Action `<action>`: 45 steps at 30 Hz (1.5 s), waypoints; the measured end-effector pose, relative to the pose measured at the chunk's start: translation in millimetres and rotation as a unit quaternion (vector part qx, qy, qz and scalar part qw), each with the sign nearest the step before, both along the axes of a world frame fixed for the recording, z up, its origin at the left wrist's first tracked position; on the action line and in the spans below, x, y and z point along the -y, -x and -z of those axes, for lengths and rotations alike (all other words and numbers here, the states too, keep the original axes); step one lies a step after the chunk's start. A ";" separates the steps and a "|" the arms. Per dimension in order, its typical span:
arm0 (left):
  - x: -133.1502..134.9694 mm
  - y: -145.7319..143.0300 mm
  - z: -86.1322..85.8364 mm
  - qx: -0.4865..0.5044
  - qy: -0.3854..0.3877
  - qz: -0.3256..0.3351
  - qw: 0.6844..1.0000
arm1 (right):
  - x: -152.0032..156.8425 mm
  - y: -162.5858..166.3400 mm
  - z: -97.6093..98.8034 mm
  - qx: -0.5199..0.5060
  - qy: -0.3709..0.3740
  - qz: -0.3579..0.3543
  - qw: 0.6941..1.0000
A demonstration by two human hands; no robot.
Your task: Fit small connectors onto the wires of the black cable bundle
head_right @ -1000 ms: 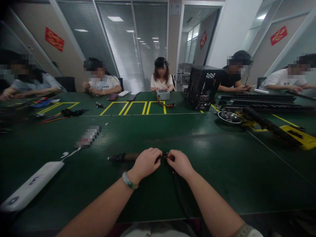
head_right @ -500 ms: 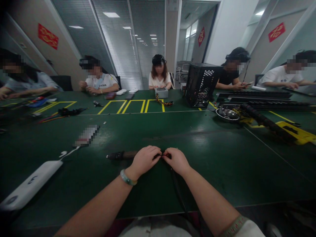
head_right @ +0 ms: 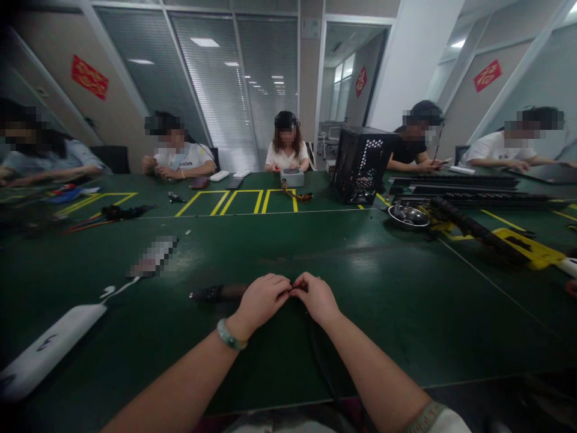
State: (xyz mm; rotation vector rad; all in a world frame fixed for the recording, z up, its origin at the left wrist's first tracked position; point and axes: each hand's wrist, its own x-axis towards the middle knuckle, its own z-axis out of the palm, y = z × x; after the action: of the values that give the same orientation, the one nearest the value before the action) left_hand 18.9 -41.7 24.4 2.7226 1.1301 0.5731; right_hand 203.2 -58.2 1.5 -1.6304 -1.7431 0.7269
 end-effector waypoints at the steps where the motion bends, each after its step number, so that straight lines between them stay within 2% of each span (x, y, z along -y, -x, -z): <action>1: 0.3 0.1 -0.5 0.000 -0.001 -0.002 1.000 | 1.2 -1.2 -0.7 0.005 0.000 -0.004 1.000; 6: 1.9 0.7 -3.3 0.003 -0.005 -0.009 1.000 | 8.3 -10.6 -8.3 0.035 0.013 -0.037 0.999; 10: 1.5 0.9 -2.9 0.008 -0.003 -0.005 1.000 | 8.5 -11.8 -11.7 0.014 0.018 -0.070 0.997; 18: 0.3 1.2 -1.5 0.009 -0.003 -0.001 1.000 | 6.8 -4.6 -4.8 -0.039 -0.010 -0.061 0.997; 29: 2.4 3.8 -1.7 0.022 0.000 -0.012 1.000 | 3.9 -7.7 2.8 -0.041 -0.009 -0.070 0.997; 45: -1.0 3.5 -1.4 0.036 0.006 0.002 0.999 | 6.2 -7.0 -5.8 -0.025 0.005 -0.078 0.997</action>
State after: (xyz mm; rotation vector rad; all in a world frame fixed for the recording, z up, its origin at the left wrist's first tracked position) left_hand 15.4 -40.7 25.8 2.6711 1.1061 0.6547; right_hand 210.3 -64.5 7.2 -1.4817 -1.8482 0.8425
